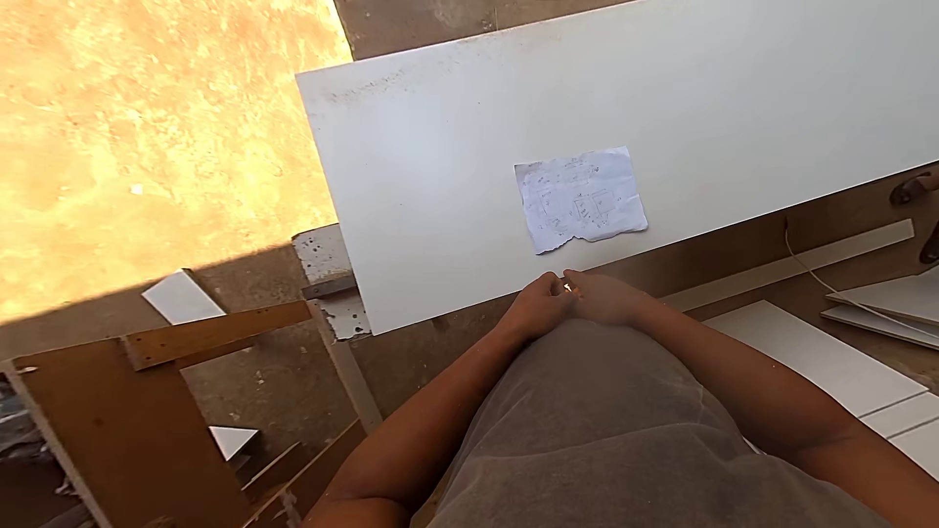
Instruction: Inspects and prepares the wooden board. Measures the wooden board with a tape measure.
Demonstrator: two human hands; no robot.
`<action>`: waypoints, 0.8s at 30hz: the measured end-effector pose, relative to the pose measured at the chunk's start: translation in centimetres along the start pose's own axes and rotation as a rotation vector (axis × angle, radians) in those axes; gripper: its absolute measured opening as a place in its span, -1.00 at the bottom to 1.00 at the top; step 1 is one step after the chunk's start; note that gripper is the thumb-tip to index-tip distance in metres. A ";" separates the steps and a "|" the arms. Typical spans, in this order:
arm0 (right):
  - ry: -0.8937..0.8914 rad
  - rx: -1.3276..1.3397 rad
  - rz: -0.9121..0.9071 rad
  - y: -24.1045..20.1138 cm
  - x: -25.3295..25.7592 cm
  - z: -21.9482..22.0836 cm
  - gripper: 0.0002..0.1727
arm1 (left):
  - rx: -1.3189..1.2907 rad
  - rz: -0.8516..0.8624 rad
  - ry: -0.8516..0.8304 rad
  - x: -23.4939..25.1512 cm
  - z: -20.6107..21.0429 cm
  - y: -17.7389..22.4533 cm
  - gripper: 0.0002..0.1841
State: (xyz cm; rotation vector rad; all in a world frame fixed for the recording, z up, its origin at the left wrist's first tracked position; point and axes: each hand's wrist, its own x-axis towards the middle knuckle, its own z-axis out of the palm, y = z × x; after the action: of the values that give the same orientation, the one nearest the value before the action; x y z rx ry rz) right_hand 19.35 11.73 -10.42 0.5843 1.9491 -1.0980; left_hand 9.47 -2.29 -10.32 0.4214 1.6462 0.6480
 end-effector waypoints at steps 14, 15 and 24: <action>-0.257 0.161 -0.116 -0.3 2.0 -0.1 -0.38 | -0.170 -0.124 0.053 -0.7 -1.3 -3.7 -0.76; -0.262 0.129 -0.128 -0.1 2.2 0.1 -0.47 | -0.191 -0.132 0.038 -0.6 -1.3 -3.9 -0.76; -0.229 -0.069 -0.062 2.4 -1.5 -3.0 -0.57 | -0.460 0.056 0.288 -3.1 -6.0 -7.4 -0.80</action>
State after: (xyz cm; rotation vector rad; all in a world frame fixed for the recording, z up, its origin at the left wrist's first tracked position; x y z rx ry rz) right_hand 20.62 15.57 -9.46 0.3464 1.8071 -1.0808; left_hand 4.72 -10.97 -12.03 0.0395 1.6910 1.1395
